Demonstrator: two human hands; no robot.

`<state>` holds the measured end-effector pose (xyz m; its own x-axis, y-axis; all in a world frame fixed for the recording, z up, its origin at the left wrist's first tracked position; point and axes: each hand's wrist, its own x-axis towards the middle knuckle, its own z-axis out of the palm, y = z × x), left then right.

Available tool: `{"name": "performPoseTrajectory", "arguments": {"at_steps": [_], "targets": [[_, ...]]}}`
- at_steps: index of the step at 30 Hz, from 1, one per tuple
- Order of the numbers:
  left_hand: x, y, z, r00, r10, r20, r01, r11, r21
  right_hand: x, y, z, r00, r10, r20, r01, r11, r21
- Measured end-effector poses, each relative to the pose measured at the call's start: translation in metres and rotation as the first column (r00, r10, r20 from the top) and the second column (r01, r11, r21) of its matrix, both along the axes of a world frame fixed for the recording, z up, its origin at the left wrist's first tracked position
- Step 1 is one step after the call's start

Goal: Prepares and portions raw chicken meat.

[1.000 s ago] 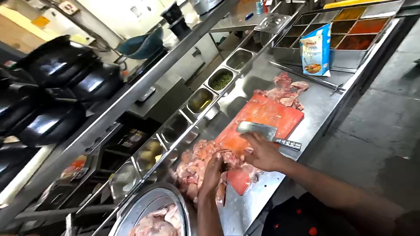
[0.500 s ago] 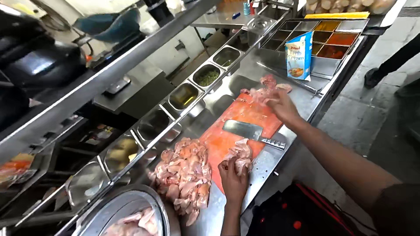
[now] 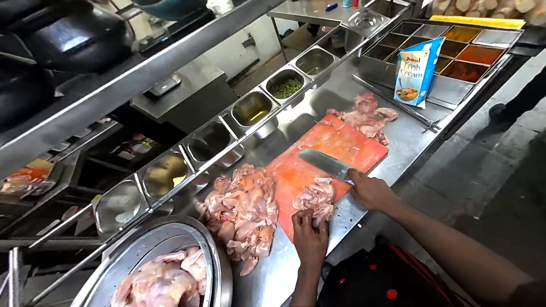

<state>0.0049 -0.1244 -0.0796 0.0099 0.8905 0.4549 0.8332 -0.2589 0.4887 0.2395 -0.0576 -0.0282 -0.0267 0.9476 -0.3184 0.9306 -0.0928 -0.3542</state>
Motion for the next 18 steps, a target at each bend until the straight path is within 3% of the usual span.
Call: {"name": "performPoseTrajectory", "arguments": {"at_steps": [4,8,10,13,15,18], "targets": [[0.003,-0.007,0.011,0.993,0.029,-0.117,-0.041,0.994,-0.098,0.009,-0.005,0.016,0.920,-0.101,-0.379,0.130,0.990,0.052],[0.009,-0.004,0.016,0.988,0.142,0.062,-0.122,0.961,-0.247,0.011,-0.020,0.024,0.607,-0.115,-0.787,0.263,0.963,0.062],[0.008,0.009,0.024,0.969,0.207,0.134,-0.152,0.929,-0.338,0.010,-0.026,0.031,0.499,-0.130,-0.857,0.300,0.954,0.029],[0.001,0.026,0.056,0.971,0.235,0.039,-0.151,0.733,-0.663,0.009,-0.036,0.032,0.425,-0.190,-0.885,0.339,0.940,-0.039],[-0.005,0.031,0.061,0.964,0.257,0.067,-0.127,0.668,-0.733,0.008,-0.043,0.028,0.379,-0.219,-0.899,0.337,0.937,-0.086],[-0.017,0.041,0.050,0.877,0.404,0.261,-0.073,0.649,-0.757,0.009,-0.053,0.018,0.354,-0.222,-0.909,0.310,0.944,-0.110]]}}
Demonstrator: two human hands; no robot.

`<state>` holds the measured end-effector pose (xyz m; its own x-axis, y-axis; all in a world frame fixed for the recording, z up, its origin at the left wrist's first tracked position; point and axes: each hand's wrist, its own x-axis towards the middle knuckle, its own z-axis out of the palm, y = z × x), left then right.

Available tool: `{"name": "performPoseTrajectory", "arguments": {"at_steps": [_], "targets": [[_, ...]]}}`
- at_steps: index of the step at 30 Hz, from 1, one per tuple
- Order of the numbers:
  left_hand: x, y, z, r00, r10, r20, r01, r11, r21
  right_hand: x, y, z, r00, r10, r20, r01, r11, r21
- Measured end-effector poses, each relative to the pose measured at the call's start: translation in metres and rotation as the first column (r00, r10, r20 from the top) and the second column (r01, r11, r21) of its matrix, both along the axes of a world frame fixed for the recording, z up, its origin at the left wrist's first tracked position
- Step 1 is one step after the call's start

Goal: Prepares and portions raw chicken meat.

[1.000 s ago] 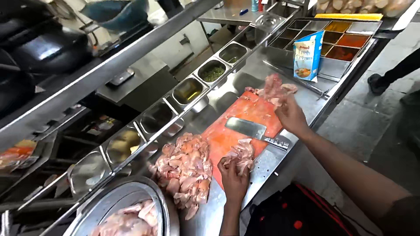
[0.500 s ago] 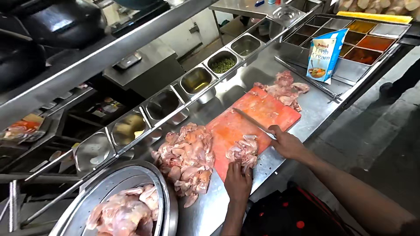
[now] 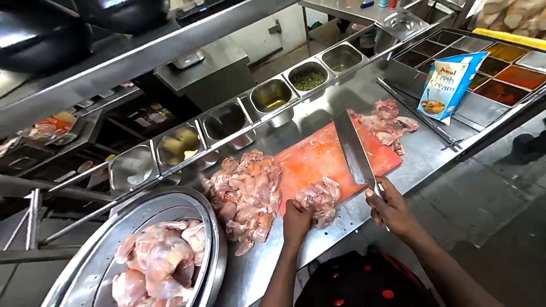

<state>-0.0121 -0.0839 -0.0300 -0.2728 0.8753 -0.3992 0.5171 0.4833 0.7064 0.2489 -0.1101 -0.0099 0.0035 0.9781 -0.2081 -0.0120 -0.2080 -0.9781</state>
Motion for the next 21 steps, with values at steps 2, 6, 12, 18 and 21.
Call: {"name": "performPoseTrajectory", "arguments": {"at_steps": [2,6,12,18,21], "targets": [[-0.007,0.009,-0.004,0.997,0.027,0.077,-0.028,1.000,0.001,-0.002,-0.006,-0.004,1.000,0.017,-0.003,-0.017,1.000,0.014],[-0.002,0.013,0.000,0.991,-0.080,-0.110,0.091,0.990,0.103,-0.001,-0.014,-0.006,0.997,0.062,0.037,-0.063,0.997,0.033],[-0.013,0.033,-0.010,0.893,-0.212,-0.396,0.394,0.795,0.462,-0.005,-0.017,-0.008,0.994,0.093,0.055,-0.098,0.991,0.090],[-0.031,0.044,-0.023,0.876,-0.273,-0.399,0.476,0.632,0.612,-0.019,-0.027,-0.012,0.973,0.170,0.156,-0.198,0.961,0.192],[-0.032,0.047,-0.025,0.891,-0.275,-0.361,0.449,0.641,0.622,-0.030,-0.032,-0.018,0.952,0.178,0.251,-0.239,0.941,0.240]]}}
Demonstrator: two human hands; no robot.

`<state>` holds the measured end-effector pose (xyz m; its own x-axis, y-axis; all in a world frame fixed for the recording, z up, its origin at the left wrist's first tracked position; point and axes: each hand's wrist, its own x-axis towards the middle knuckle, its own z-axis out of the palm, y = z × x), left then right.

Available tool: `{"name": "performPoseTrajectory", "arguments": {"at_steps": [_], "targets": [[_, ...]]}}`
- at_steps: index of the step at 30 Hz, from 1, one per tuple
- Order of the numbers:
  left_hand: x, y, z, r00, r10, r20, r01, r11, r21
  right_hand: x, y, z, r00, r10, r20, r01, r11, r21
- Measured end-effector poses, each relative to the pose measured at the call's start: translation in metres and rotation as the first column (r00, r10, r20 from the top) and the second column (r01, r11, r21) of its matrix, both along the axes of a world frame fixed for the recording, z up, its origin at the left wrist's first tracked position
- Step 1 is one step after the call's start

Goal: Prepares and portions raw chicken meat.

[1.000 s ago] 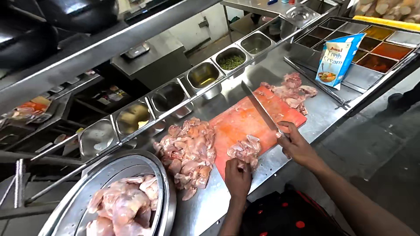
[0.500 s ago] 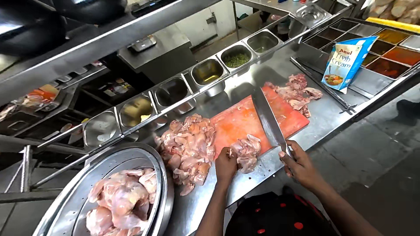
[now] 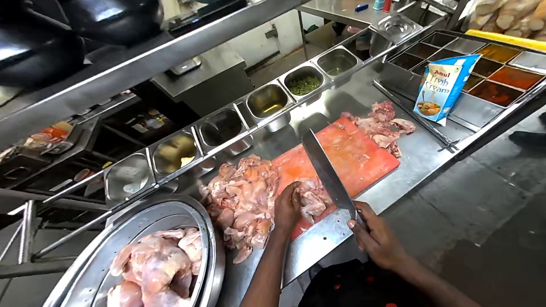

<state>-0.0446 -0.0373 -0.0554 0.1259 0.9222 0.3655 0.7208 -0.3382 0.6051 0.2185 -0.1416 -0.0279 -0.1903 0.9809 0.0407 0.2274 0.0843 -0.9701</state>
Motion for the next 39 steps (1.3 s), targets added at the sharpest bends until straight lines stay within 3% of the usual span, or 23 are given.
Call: {"name": "performPoseTrajectory", "arguments": {"at_steps": [2,5,8,12,14,17,22,24,27,29,35,39], "targets": [[0.000,-0.003,-0.002,0.996,0.073,0.047,-0.068,0.992,-0.105,-0.006,-0.002,-0.003,0.993,0.017,0.118,-0.019,1.000,0.012],[0.001,-0.010,-0.004,0.956,0.232,0.182,-0.164,0.932,-0.323,-0.012,0.000,0.001,0.952,0.104,0.286,-0.074,0.991,-0.114],[0.005,-0.019,-0.009,0.913,0.322,0.252,-0.217,0.904,-0.368,-0.017,0.001,0.005,0.901,0.211,0.380,-0.108,0.955,-0.275],[0.012,-0.029,-0.003,0.867,0.433,0.248,-0.301,0.850,-0.433,-0.020,0.003,0.014,0.842,0.254,0.476,-0.107,0.944,-0.313],[0.018,-0.037,0.005,0.899,0.399,0.180,-0.278,0.838,-0.469,-0.021,0.007,0.022,0.798,0.295,0.526,-0.109,0.928,-0.355],[0.028,-0.049,0.012,0.976,0.209,-0.065,-0.213,0.839,-0.501,-0.024,0.012,0.026,0.748,0.334,0.573,-0.103,0.912,-0.396],[0.029,-0.053,-0.002,0.955,0.058,-0.292,-0.175,0.904,-0.391,-0.025,0.020,0.032,0.721,0.310,0.620,-0.081,0.926,-0.369],[0.024,-0.055,-0.012,0.959,0.041,-0.281,-0.136,0.935,-0.328,-0.023,0.018,0.035,0.727,0.232,0.646,-0.065,0.960,-0.272],[0.016,-0.061,-0.017,0.976,-0.002,-0.216,-0.059,0.959,-0.277,-0.025,0.009,0.032,0.773,-0.012,0.635,-0.023,0.999,0.047],[0.013,-0.064,-0.013,0.978,-0.016,-0.206,-0.050,0.949,-0.310,-0.028,0.008,0.035,0.779,-0.053,0.624,-0.017,0.994,0.107],[0.012,-0.069,0.001,0.953,-0.045,-0.301,-0.106,0.877,-0.468,-0.039,0.018,0.030,0.660,0.288,0.694,-0.076,0.945,-0.319],[0.010,-0.072,0.005,0.954,-0.047,-0.298,-0.112,0.862,-0.495,-0.035,0.020,0.041,0.701,0.228,0.676,-0.085,0.967,-0.238]]}}
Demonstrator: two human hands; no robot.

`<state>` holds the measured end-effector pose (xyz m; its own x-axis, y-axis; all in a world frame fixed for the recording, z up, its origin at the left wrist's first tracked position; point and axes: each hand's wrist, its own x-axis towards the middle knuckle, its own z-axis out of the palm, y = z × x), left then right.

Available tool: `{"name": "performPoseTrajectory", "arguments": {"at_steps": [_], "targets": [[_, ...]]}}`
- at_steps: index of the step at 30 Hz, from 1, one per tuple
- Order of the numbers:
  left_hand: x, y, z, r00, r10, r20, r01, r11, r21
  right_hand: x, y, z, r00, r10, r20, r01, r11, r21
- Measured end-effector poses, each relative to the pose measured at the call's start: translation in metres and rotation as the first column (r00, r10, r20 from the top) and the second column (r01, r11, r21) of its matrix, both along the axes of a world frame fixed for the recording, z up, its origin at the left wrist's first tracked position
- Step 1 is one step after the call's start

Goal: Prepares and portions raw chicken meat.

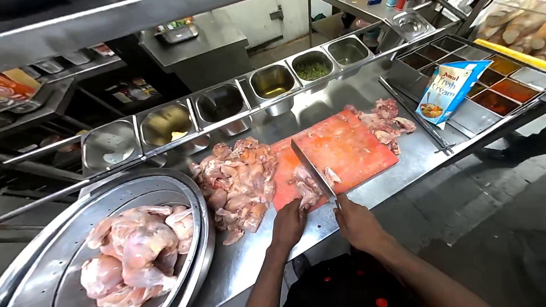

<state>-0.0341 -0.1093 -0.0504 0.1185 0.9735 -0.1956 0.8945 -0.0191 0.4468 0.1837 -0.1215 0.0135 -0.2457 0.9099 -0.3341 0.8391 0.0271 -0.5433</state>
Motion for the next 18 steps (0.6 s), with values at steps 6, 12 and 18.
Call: {"name": "performPoseTrajectory", "arguments": {"at_steps": [6,12,18], "targets": [[-0.004,-0.008,0.000,0.996,0.022,0.088,-0.022,1.000,0.007,-0.007,-0.004,0.007,0.998,-0.005,-0.064,0.019,0.975,0.221],[-0.004,-0.018,-0.001,0.982,0.072,0.174,-0.083,0.995,0.059,-0.016,0.001,-0.011,0.997,0.023,0.070,-0.016,0.996,-0.093],[-0.003,-0.021,0.010,0.974,0.171,0.150,-0.167,0.985,-0.039,-0.015,-0.003,-0.017,0.999,0.019,0.039,-0.016,0.996,-0.085]]}}
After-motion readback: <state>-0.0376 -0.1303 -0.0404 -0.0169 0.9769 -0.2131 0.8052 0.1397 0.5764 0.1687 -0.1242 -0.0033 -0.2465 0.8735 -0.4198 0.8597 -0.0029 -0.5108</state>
